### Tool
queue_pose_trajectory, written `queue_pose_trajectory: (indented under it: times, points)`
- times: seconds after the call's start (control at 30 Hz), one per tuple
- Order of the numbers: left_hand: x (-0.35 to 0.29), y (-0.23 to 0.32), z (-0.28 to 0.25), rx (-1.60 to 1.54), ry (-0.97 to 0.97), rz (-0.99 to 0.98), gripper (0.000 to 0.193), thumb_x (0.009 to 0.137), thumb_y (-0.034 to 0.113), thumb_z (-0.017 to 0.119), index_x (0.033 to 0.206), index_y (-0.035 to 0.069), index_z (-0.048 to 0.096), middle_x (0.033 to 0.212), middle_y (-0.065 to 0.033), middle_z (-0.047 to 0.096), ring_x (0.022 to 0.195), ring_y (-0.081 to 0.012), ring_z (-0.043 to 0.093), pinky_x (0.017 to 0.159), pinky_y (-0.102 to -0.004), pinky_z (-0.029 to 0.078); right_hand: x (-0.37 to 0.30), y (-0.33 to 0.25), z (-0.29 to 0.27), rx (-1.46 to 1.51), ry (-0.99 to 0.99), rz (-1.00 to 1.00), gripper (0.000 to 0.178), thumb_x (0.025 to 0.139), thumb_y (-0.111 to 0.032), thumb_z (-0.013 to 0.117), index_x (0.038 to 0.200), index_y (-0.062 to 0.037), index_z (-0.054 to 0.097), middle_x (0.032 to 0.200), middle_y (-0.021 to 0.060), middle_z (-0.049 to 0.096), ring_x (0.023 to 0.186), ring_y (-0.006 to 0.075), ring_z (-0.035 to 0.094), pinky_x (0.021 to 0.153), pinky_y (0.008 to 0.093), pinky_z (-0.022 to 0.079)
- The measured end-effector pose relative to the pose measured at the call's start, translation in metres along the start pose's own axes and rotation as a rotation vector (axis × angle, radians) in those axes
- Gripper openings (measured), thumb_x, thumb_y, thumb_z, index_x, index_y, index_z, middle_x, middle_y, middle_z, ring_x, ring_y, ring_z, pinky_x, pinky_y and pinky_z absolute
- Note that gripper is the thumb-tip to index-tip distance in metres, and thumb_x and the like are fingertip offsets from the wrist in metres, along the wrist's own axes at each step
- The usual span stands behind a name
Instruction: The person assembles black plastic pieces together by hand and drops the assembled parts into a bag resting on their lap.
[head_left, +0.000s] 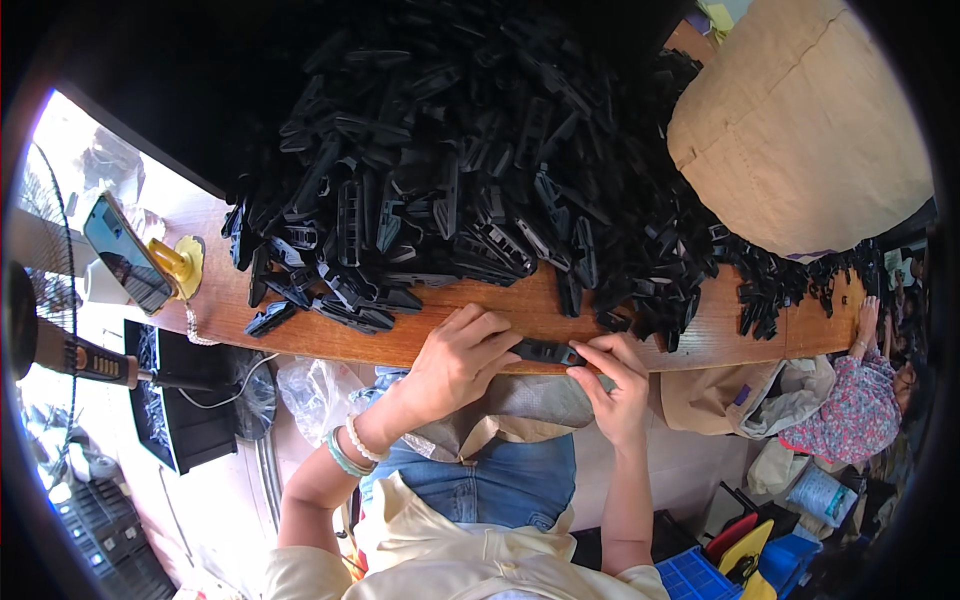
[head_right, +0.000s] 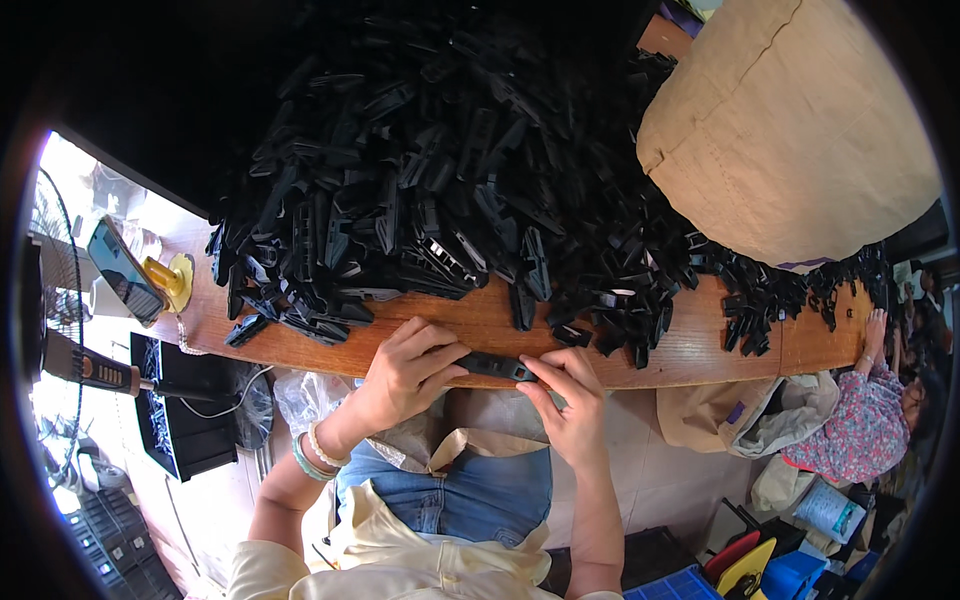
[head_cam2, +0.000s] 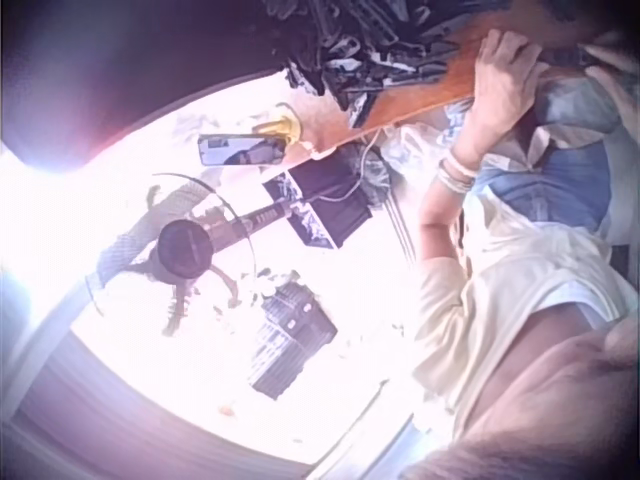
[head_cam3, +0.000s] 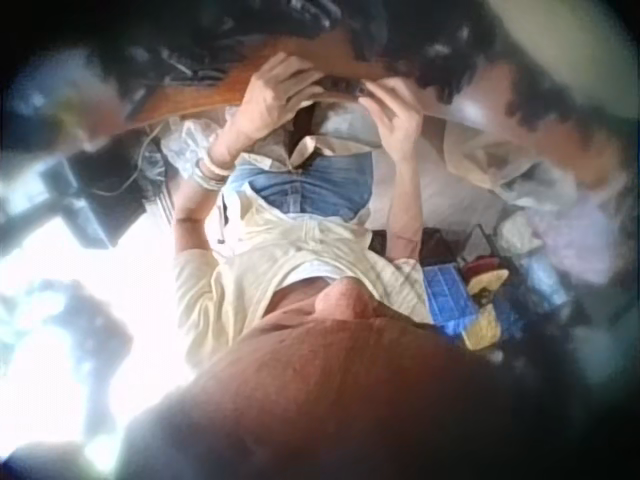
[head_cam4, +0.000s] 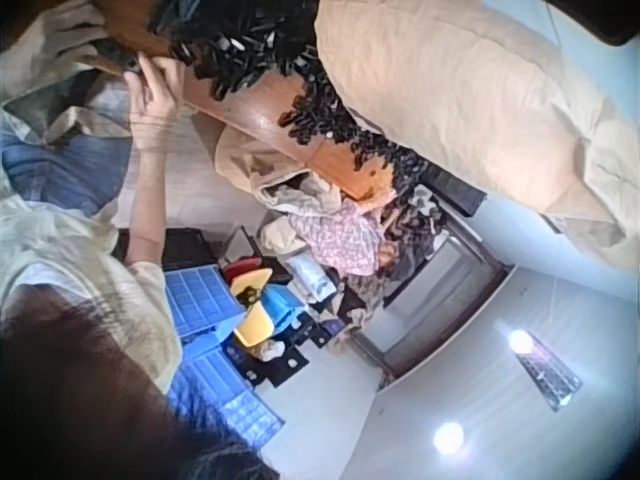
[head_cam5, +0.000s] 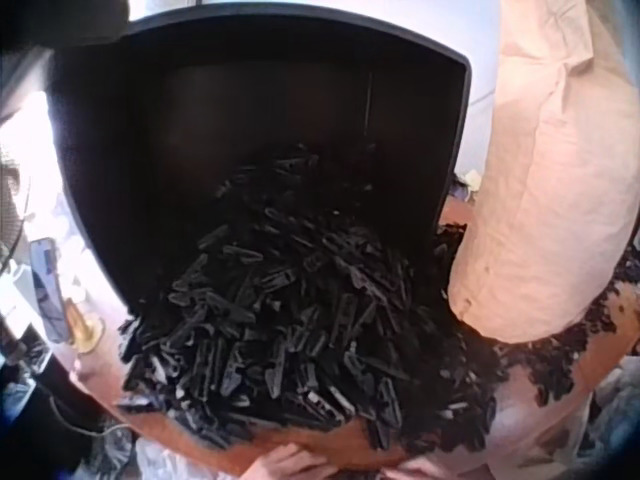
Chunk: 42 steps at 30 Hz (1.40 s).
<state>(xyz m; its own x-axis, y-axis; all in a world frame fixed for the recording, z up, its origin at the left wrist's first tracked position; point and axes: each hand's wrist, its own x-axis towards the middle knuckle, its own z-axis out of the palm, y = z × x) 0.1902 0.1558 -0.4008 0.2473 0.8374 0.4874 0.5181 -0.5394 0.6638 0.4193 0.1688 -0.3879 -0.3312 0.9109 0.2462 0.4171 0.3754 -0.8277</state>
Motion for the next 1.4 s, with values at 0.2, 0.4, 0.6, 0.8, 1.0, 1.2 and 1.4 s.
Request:
queue_pose_trajectory:
  times: [0.2, 0.4, 0.6, 0.8, 1.0, 1.2, 1.4]
  points:
    - [0.002, -0.003, 0.0, -0.078, -0.063, -0.006, 0.025, 0.072, 0.004, 0.076, 0.094, -0.001, 0.068, 0.091, -0.0114, 0.06, 0.079, -0.0297, 0.058, 0.067, -0.0376, 0.05, 0.012, 0.0, 0.004, -0.021, -0.083, -0.082, 0.028, 0.071, 0.003, 0.076, 0.099, 0.0009, 0.071, 0.089, 0.0071, 0.059, 0.08, 0.0205, 0.054, 0.066, 0.031, 0.045]
    - [0.006, -0.005, -0.003, -0.189, -0.089, 0.083, 0.027, 0.075, 0.008, 0.076, 0.098, -0.002, 0.068, 0.091, -0.0119, 0.061, 0.075, -0.0296, 0.061, 0.064, -0.0368, 0.051, -0.008, -0.009, 0.01, 0.05, -0.159, 0.013, 0.036, 0.072, 0.016, 0.068, 0.104, -0.0001, 0.07, 0.094, 0.0092, 0.059, 0.083, 0.0221, 0.058, 0.069, 0.034, 0.049]
    - [0.046, 0.005, 0.032, 0.213, -0.017, 0.063, 0.036, 0.084, 0.028, 0.069, 0.109, 0.002, 0.064, 0.09, -0.0099, 0.059, 0.065, -0.0263, 0.063, 0.055, -0.0348, 0.052, 0.003, -0.002, 0.008, -0.261, 0.24, -0.044, 0.027, 0.079, 0.013, 0.062, 0.102, 0.0012, 0.068, 0.103, 0.0101, 0.059, 0.086, 0.023, 0.061, 0.072, 0.033, 0.051]
    - [0.027, 0.01, 0.041, 0.2, 0.023, -0.045, 0.026, 0.081, 0.02, 0.072, 0.097, 0.003, 0.062, 0.086, -0.0099, 0.059, 0.067, -0.0284, 0.063, 0.055, -0.0359, 0.051, 0.011, 0.009, 0.001, -0.647, 0.268, -0.178, 0.025, 0.078, 0.001, 0.07, 0.102, 0.0, 0.063, 0.105, 0.0079, 0.058, 0.087, 0.0291, 0.057, 0.078, 0.0409, 0.047]
    - [0.009, 0.014, 0.002, 0.003, 0.005, -0.293, 0.028, 0.076, 0.011, 0.077, 0.1, 0.002, 0.064, 0.086, -0.0095, 0.058, 0.065, -0.027, 0.061, 0.058, -0.0361, 0.051, -0.001, -0.009, 0.021, 0.413, 0.271, 0.228, 0.023, 0.085, 0.008, 0.063, 0.107, 0.0013, 0.062, 0.105, 0.0117, 0.059, 0.075, 0.0151, 0.062, 0.071, 0.0246, 0.053]
    - [0.002, 0.005, -0.004, 0.055, -0.108, -0.196, 0.027, 0.078, 0.012, 0.074, 0.102, 0.002, 0.067, 0.102, -0.0103, 0.057, 0.075, -0.0295, 0.064, 0.062, -0.0378, 0.052, -0.004, 0.002, 0.012, -0.229, 0.238, 0.01, 0.03, 0.078, 0.003, 0.07, 0.107, 0.0006, 0.063, 0.102, 0.0106, 0.059, 0.088, 0.0238, 0.059, 0.081, 0.036, 0.049]
    - [0.002, 0.007, -0.003, -0.023, -0.105, -0.198, 0.025, 0.078, 0.011, 0.074, 0.101, 0.003, 0.068, 0.099, -0.0094, 0.057, 0.076, -0.0296, 0.063, 0.064, -0.0378, 0.052, 0.003, -0.005, 0.009, -0.362, 0.174, -0.053, 0.026, 0.076, -0.002, 0.074, 0.1, -0.0002, 0.064, 0.103, 0.0094, 0.057, 0.093, 0.0281, 0.054, 0.08, 0.0394, 0.044]
